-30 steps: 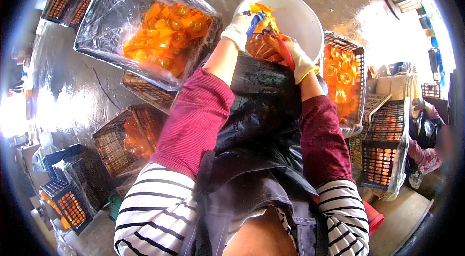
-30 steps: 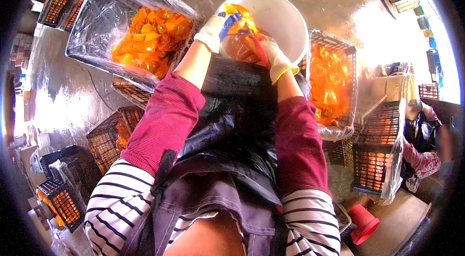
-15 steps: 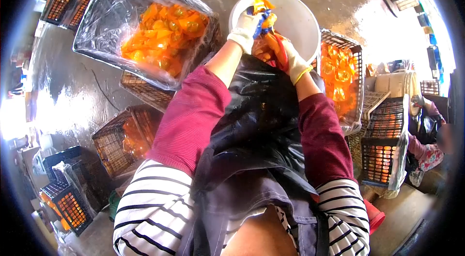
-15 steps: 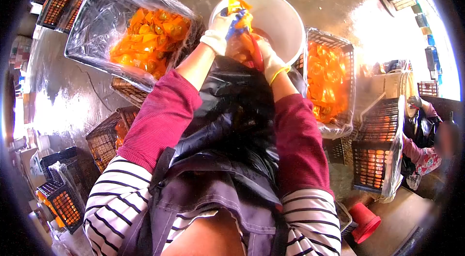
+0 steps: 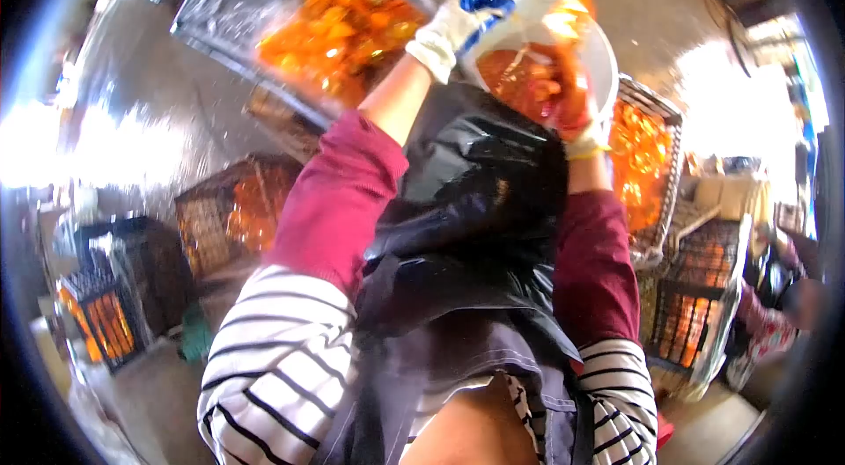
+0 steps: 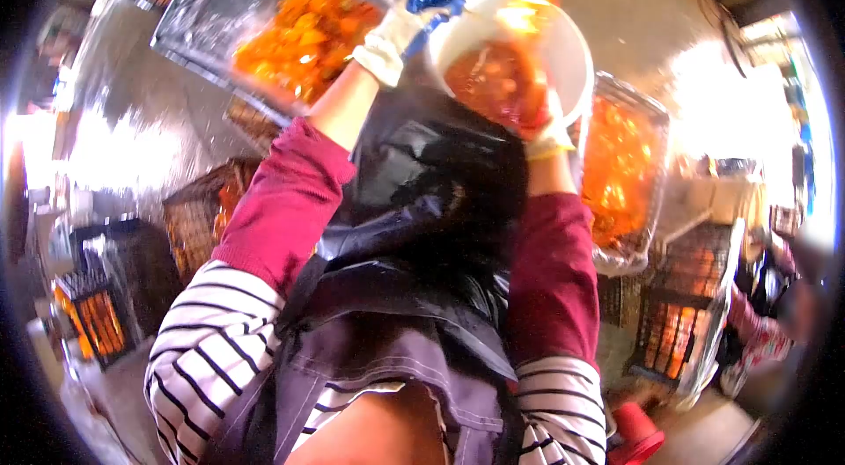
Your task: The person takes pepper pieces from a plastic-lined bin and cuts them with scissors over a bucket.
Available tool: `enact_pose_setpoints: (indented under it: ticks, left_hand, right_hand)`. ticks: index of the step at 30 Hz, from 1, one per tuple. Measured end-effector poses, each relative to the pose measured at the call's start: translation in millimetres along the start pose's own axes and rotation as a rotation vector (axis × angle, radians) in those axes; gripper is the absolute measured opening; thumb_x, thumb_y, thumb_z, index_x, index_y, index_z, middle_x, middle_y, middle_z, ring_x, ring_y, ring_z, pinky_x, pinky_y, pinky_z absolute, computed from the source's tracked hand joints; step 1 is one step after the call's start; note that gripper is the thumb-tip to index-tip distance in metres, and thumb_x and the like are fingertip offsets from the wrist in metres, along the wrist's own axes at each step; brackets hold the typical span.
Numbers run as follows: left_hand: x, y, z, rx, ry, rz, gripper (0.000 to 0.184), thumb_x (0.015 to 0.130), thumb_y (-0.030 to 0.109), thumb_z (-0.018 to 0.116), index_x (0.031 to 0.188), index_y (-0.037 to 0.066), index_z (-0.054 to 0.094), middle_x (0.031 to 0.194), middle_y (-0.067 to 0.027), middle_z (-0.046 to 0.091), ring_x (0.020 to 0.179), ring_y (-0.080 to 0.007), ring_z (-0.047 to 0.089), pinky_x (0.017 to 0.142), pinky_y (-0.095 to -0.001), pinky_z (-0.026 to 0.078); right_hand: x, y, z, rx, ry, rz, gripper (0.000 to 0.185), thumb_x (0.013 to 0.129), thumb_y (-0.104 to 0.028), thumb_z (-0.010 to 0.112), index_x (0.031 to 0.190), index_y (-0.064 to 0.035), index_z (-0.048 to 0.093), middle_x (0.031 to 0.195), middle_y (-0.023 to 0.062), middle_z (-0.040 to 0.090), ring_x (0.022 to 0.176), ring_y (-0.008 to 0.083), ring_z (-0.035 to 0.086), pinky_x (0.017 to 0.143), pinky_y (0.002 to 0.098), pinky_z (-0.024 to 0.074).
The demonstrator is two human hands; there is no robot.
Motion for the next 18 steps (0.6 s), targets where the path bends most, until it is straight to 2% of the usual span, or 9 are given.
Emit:
enact_pose_setpoints:
  ticks: [1, 2, 4, 5, 7, 9, 14, 17, 18]
  left_hand:
    - [-15, -10, -23, 0.711, -0.064, 0.383, 0.031, 0.09, 0.006, 0.052, 0.121, 0.008, 0.055, 0.123, -0.0084, 0.056, 0.112, -0.022, 0.054, 0.101, -0.0319, 0.041]
    - [-28, -30, -58, 0.295, -0.002, -0.268, 0.024, 0.091, 0.01, 0.049, 0.113, 0.01, 0.061, 0.122, -0.0067, 0.057, 0.109, -0.0225, 0.056, 0.098, -0.0319, 0.043]
    - [-73, -78, -120, -0.374, 0.384, -0.753, 0.021, 0.09, 0.014, 0.055, 0.108, 0.007, 0.062, 0.101, -0.0048, 0.066, 0.094, -0.0165, 0.062, 0.084, -0.0292, 0.049]
    - [-100, -103, -149, -0.222, 0.441, -0.877, 0.021, 0.088, 0.018, 0.058, 0.105, 0.006, 0.064, 0.092, -0.0025, 0.067, 0.083, -0.013, 0.063, 0.074, -0.0262, 0.05]
    - [-119, -85, -173, 0.1, 0.438, -0.927, 0.017, 0.084, 0.028, 0.064, 0.091, 0.013, 0.065, 0.069, 0.0011, 0.06, 0.054, -0.0102, 0.052, 0.048, -0.025, 0.042]
    - [-140, -132, -176, 0.345, 0.216, -0.977, 0.026, 0.082, 0.035, 0.065, 0.092, 0.011, 0.065, 0.067, -0.0025, 0.06, 0.056, -0.0154, 0.054, 0.054, -0.0293, 0.045]
    - [-124, -128, -129, 1.23, -0.28, -0.808, 0.083, 0.075, 0.048, 0.068, 0.141, 0.013, 0.032, 0.13, -0.0146, 0.05, 0.118, -0.0297, 0.049, 0.095, -0.0429, 0.04]
    - [-129, -172, -110, 1.372, -0.517, -0.781, 0.07, 0.075, 0.037, 0.068, 0.133, 0.01, 0.041, 0.129, -0.0151, 0.049, 0.118, -0.0323, 0.049, 0.094, -0.0434, 0.041]
    - [-128, -179, -108, 1.395, -0.538, -0.773, 0.066, 0.075, 0.036, 0.068, 0.131, 0.01, 0.044, 0.127, -0.0151, 0.051, 0.115, -0.0322, 0.051, 0.092, -0.0429, 0.043]
  right_hand:
    - [-7, -18, 6, -0.111, -0.064, -0.069, 0.04, 0.092, -0.038, 0.053, 0.11, -0.0017, 0.054, 0.078, 0.0035, 0.056, 0.056, 0.0096, 0.049, 0.045, 0.0183, 0.0381]
    - [-5, -27, -12, -0.067, 0.0, -0.142, 0.044, 0.091, -0.04, 0.054, 0.11, -0.0002, 0.053, 0.079, 0.0044, 0.054, 0.057, 0.0113, 0.047, 0.049, 0.022, 0.0402]
    - [-2, -42, -46, 0.315, 0.017, -0.288, 0.055, 0.087, -0.045, 0.056, 0.112, 0.0034, 0.051, 0.096, 0.0113, 0.059, 0.079, 0.0196, 0.056, 0.072, 0.0332, 0.0487]
    - [-4, -48, -59, 0.419, 0.122, -0.427, 0.06, 0.086, -0.045, 0.057, 0.117, 0.0056, 0.048, 0.12, 0.0154, 0.054, 0.109, 0.0258, 0.052, 0.094, 0.0411, 0.0427]
    - [0, -50, -73, 0.71, -0.226, -0.351, 0.064, 0.087, -0.037, 0.058, 0.133, 0.0041, 0.039, 0.133, 0.0174, 0.048, 0.124, 0.0306, 0.046, 0.111, 0.0457, 0.0263]
    - [6, -43, -80, 0.701, -0.21, -0.286, 0.067, 0.087, -0.038, 0.058, 0.135, 0.0035, 0.037, 0.133, 0.0163, 0.048, 0.124, 0.0314, 0.045, 0.11, 0.0457, 0.0277]
    - [14, -38, -46, 0.522, -0.456, -0.155, 0.062, 0.089, -0.038, 0.054, 0.133, 0.0031, 0.041, 0.131, 0.0137, 0.051, 0.122, 0.0314, 0.046, 0.107, 0.045, 0.0308]
    - [17, -36, -38, 0.437, -0.454, -0.142, 0.056, 0.091, -0.038, 0.051, 0.129, 0.003, 0.046, 0.128, 0.0141, 0.053, 0.12, 0.0313, 0.048, 0.106, 0.0445, 0.0316]
    - [10, -35, -31, 0.253, 0.035, -0.207, 0.051, 0.088, -0.044, 0.052, 0.115, -0.0014, 0.053, 0.097, 0.0042, 0.058, 0.088, 0.0196, 0.047, 0.084, 0.0352, 0.0356]
Point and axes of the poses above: each hand's wrist, its own x-axis towards the middle knuckle, its own z-axis out of the palm, y = z × x, the point moved 6 cm from there along x, towards the middle knuckle
